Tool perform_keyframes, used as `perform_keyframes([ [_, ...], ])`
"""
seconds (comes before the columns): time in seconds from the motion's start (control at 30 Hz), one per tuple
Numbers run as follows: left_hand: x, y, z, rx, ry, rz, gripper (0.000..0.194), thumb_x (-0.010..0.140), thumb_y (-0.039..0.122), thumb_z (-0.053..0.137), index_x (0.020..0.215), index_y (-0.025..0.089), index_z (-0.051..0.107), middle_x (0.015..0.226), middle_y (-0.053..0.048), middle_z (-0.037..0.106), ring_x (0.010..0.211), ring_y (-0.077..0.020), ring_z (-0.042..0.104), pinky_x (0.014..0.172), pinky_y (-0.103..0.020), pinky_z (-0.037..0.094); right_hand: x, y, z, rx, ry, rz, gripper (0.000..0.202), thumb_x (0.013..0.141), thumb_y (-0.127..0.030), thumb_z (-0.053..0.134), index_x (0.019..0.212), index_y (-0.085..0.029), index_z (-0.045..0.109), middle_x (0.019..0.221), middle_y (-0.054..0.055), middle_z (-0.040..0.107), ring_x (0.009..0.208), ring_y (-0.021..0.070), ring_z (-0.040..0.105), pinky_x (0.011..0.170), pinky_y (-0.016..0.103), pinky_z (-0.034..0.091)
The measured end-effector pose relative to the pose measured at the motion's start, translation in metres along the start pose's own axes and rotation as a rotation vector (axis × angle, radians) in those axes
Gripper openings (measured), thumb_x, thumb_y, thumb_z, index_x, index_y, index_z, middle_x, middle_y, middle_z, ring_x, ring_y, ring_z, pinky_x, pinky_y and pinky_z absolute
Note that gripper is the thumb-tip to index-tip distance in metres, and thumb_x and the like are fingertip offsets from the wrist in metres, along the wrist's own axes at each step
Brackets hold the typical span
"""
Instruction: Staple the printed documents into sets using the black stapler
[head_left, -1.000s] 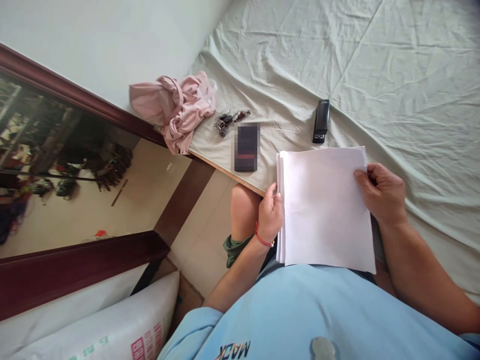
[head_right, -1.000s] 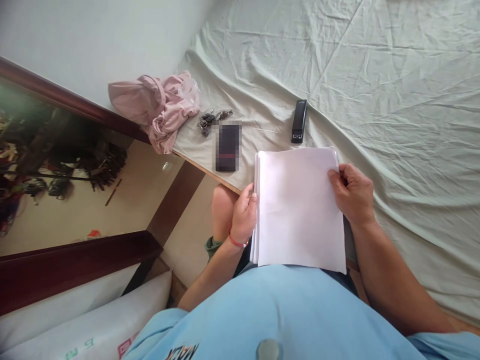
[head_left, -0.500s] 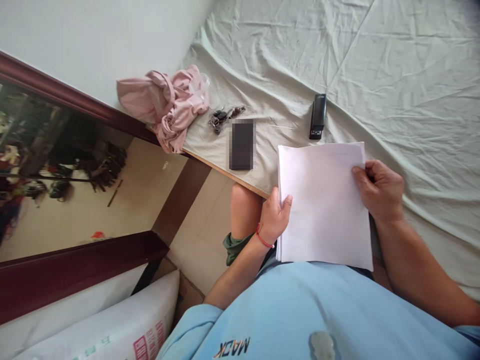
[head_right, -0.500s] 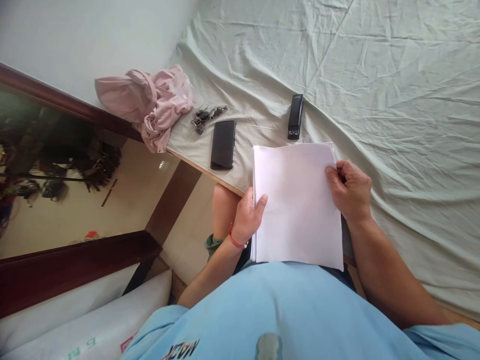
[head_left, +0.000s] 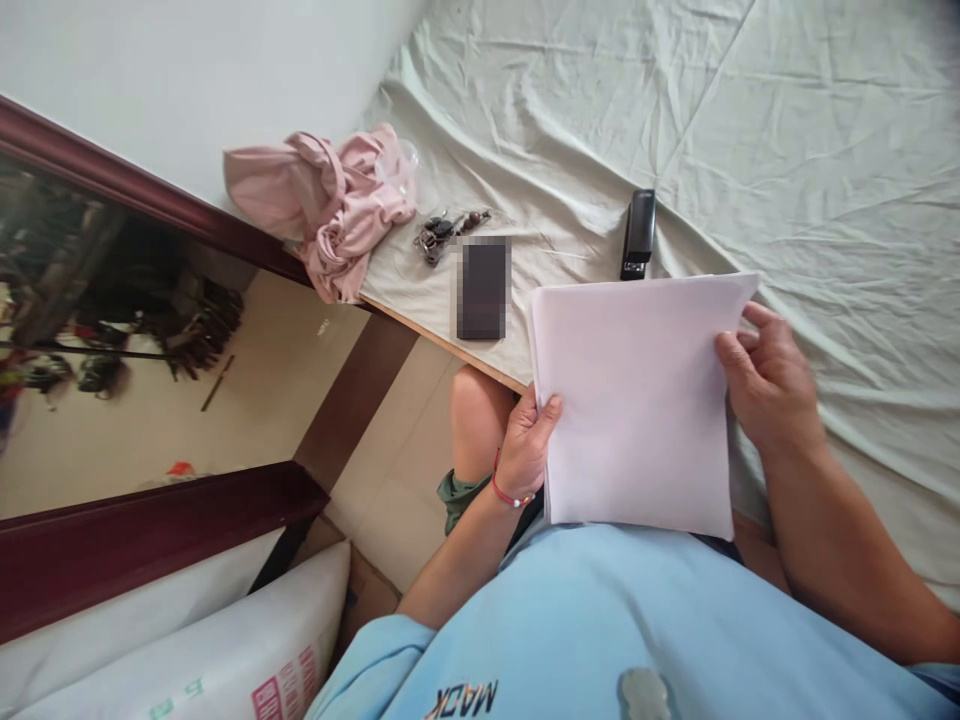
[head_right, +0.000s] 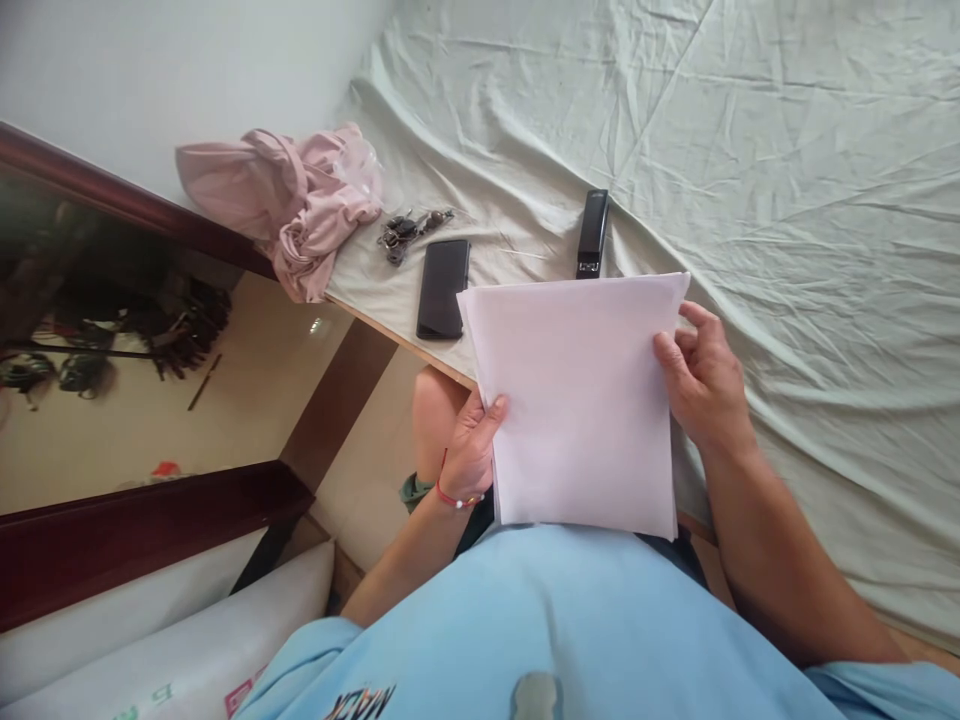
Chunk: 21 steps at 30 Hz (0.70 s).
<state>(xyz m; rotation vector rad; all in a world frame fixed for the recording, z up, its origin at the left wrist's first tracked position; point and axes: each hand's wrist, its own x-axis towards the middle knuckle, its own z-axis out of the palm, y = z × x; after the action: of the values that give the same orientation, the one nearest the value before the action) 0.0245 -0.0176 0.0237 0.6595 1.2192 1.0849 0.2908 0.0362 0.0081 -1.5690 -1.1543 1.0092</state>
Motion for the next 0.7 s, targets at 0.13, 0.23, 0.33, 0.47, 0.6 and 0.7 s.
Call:
perform_keyframes([
  [0.13,-0.012,-0.002,0.0,-0.138,-0.004,-0.157,0.063,0.074,0.058,0.091,0.121,0.021,0.073,0.117,-0.01,0.081,0.11,-0.0291,0.077,0.1,-0.044,0.06,-0.009,-0.017,0.003,0.287,-0.201,0.239,0.05,0.087,-0.054,0.077,0.128,-0.028,0.064,0.11,0.007,0.076,0.085,0.0235,0.073,0.068,0.034,0.061],
  [0.23,-0.023,-0.01,-0.001,-0.139,-0.031,-0.248,0.063,0.069,0.053,0.095,0.117,0.016,0.077,0.111,-0.013,0.083,0.106,-0.0316,0.078,0.101,-0.047,0.06,-0.018,-0.018,0.004,0.266,-0.194,0.307,0.046,0.086,-0.05,0.08,0.124,-0.028,0.067,0.107,0.006,0.076,0.079,0.0228,0.072,0.064,0.033,0.061],
  [0.33,-0.029,-0.018,-0.003,-0.095,-0.096,-0.302,0.058,0.067,0.051,0.097,0.109,0.014,0.082,0.106,-0.014,0.084,0.104,-0.033,0.078,0.101,-0.049,0.06,-0.019,-0.012,-0.003,0.148,-0.176,0.329,0.048,0.087,-0.055,0.075,0.127,-0.028,0.064,0.102,0.007,0.076,0.075,0.0242,0.071,0.061,0.036,0.06],
  [0.47,-0.026,-0.019,-0.006,-0.006,-0.148,-0.292,0.055,0.069,0.056,0.095,0.104,0.015,0.085,0.103,-0.014,0.084,0.102,-0.0329,0.078,0.099,-0.049,0.061,0.0,-0.016,-0.016,-0.462,0.097,-0.182,0.08,0.079,-0.046,0.077,0.152,-0.027,0.05,0.129,0.014,0.07,0.111,0.0345,0.07,0.085,0.053,0.062],
  [0.6,-0.02,-0.014,-0.006,0.049,-0.214,-0.308,0.056,0.068,0.06,0.094,0.101,0.016,0.086,0.1,-0.013,0.084,0.097,-0.0323,0.078,0.096,-0.049,0.062,0.024,-0.047,-0.01,-0.771,0.099,-0.759,0.061,0.1,-0.04,0.06,0.155,-0.019,0.05,0.146,0.019,0.064,0.142,0.0368,0.056,0.117,0.06,0.044],
  [0.7,-0.018,-0.013,-0.002,0.056,-0.288,-0.338,0.057,0.069,0.062,0.093,0.098,0.014,0.084,0.099,-0.013,0.083,0.094,-0.0313,0.077,0.093,-0.047,0.061,0.035,-0.068,0.008,-0.832,-0.158,-0.797,0.038,0.11,-0.038,0.046,0.134,-0.019,0.067,0.124,0.012,0.076,0.144,0.0334,0.055,0.128,0.06,0.03],
])
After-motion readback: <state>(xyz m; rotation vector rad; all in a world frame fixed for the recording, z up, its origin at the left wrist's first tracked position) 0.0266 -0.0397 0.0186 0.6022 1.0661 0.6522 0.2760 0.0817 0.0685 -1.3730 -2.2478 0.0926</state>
